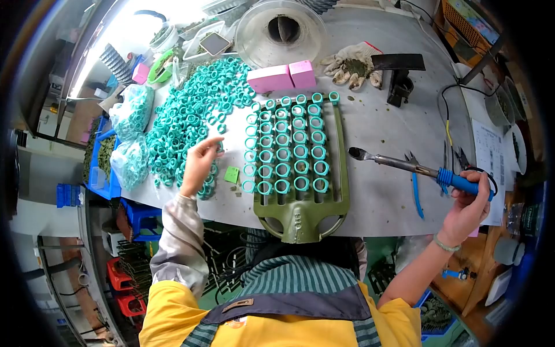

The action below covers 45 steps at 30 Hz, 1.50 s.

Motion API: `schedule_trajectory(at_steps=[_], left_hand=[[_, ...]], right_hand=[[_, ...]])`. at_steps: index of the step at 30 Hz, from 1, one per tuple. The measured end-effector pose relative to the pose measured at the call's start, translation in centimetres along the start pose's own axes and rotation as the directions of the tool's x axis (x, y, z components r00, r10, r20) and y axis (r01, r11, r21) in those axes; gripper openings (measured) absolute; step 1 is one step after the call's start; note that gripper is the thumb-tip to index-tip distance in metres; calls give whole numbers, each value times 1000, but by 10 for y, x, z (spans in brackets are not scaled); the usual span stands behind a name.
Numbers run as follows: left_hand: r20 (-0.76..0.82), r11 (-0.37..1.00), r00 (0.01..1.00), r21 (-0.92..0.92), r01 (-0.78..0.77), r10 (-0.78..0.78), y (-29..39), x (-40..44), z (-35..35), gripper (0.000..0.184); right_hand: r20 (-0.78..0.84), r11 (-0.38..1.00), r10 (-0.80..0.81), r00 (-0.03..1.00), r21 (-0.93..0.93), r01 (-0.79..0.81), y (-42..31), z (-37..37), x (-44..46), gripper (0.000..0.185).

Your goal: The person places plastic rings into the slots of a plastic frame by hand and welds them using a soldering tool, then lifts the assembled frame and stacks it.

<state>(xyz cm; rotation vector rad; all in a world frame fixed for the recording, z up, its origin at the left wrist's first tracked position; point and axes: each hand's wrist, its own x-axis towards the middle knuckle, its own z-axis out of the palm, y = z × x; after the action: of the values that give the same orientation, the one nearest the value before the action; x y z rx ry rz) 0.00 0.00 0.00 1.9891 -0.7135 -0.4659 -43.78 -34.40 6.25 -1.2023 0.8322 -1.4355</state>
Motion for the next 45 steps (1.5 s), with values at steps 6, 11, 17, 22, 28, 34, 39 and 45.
schedule_trajectory(at_steps=[6,11,17,22,28,34,39,45], left_hand=[[164,963,985,-255,85,-43,73,24,16,35],[341,975,919,-167,-147,197,117,53,96,31],[390,811,786,144,-567,480,140,79,163,33],[403,700,713,211,-682,574,134,92,188,34],[428,684,696,213,-697,576,131,100,192,35],[384,655,660,167,-737,645,124,101,180,34],[58,827,871,289,-483,488,95,121,83,12],[264,678,942,655,-334,209,8,86,-10,29]], right_hand=[[-66,996,-12,998,-86,7,12,20,-1,30],[-40,1000,-4,999,-17,3,24,44,0,25],[34,1000,-29,999,11,29,39,68,-2,28],[51,999,-11,999,51,9,52,75,-1,27],[23,1000,-7,1000,10,7,50,81,-2,28],[24,998,-56,998,-24,57,38,53,5,28],[-43,999,-16,999,38,18,36,41,5,25],[-56,999,29,998,28,-27,26,42,-1,26]])
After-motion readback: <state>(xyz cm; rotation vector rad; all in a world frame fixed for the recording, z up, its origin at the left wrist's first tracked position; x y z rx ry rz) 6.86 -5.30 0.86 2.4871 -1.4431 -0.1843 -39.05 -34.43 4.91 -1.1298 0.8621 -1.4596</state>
